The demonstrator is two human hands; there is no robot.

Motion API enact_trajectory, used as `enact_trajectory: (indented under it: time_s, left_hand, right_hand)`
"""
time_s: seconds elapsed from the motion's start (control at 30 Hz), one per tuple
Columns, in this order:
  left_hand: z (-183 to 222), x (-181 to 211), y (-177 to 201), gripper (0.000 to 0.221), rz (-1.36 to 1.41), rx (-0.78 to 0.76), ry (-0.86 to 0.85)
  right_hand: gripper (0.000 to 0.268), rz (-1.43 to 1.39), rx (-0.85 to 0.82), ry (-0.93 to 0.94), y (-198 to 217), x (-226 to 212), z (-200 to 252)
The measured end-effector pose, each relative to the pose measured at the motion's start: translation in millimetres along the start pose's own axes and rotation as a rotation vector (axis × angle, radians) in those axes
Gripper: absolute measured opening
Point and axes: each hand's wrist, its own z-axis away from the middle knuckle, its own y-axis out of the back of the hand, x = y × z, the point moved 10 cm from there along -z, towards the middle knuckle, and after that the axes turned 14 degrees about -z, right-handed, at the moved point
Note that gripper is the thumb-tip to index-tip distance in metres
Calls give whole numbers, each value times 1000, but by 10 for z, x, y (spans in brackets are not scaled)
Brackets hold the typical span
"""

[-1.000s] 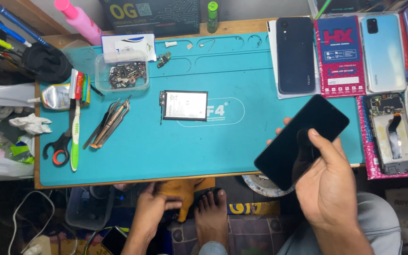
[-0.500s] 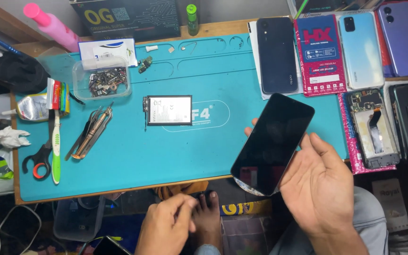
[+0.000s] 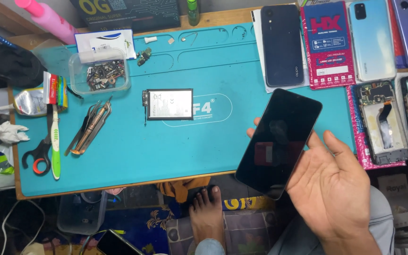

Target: Cleaning the internal frame and components of a disassembled smartphone using a cloth to prepare it for screen installation.

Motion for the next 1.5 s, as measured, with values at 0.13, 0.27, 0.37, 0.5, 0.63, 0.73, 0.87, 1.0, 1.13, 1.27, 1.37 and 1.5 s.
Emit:
enact_trajectory:
  time_s: [0.13, 0.27, 0.37, 0.5, 0.63, 0.73, 0.87, 1.0, 1.13, 1.27, 1.37, 1.5]
  left_hand:
    - [-455, -205, 1409, 43, 11, -34, 0]
    - [497, -777, 4353, 54, 782, 782, -626]
    - [391, -647, 4154, 72, 718, 673, -639]
    - [445, -591, 4071, 70, 667, 756, -627]
    - [513, -614, 4022, 63, 616, 815, -624]
    - [554, -645, 3990, 59, 587, 827, -626]
    - [603, -719, 3945, 49, 572, 908, -640]
    - [621, -846, 3893, 43, 577, 980, -576]
    - [613, -987, 3817, 44, 588, 1036, -530]
    - [573, -1058, 3754, 44, 661, 951, -488]
    - [571, -1078, 3755, 43, 682, 949, -476]
    - [607, -1063, 3788, 33, 651, 1061, -484]
  right_hand:
    - [55, -66, -36, -51, -60, -18, 12]
    - [53, 200, 590, 55, 50, -81, -51]
    - [55, 250, 752, 47, 458, -254, 189]
    - [50, 54, 172, -31, 144, -241, 45]
    - [53, 33, 26, -47, -16, -244, 6]
    - [53, -1, -3, -57, -39, -254, -7]
    - [51, -9, 68, -44, 45, -295, -10]
    - [52, -15, 11, -72, -11, -276, -16]
    - [53, -35, 2, -82, -26, -282, -15]
    - [53, -41, -28, -82, -81, -270, -12]
    - [50, -56, 29, -82, 10, -270, 1]
    - [53, -76, -35, -83, -63, -227, 0]
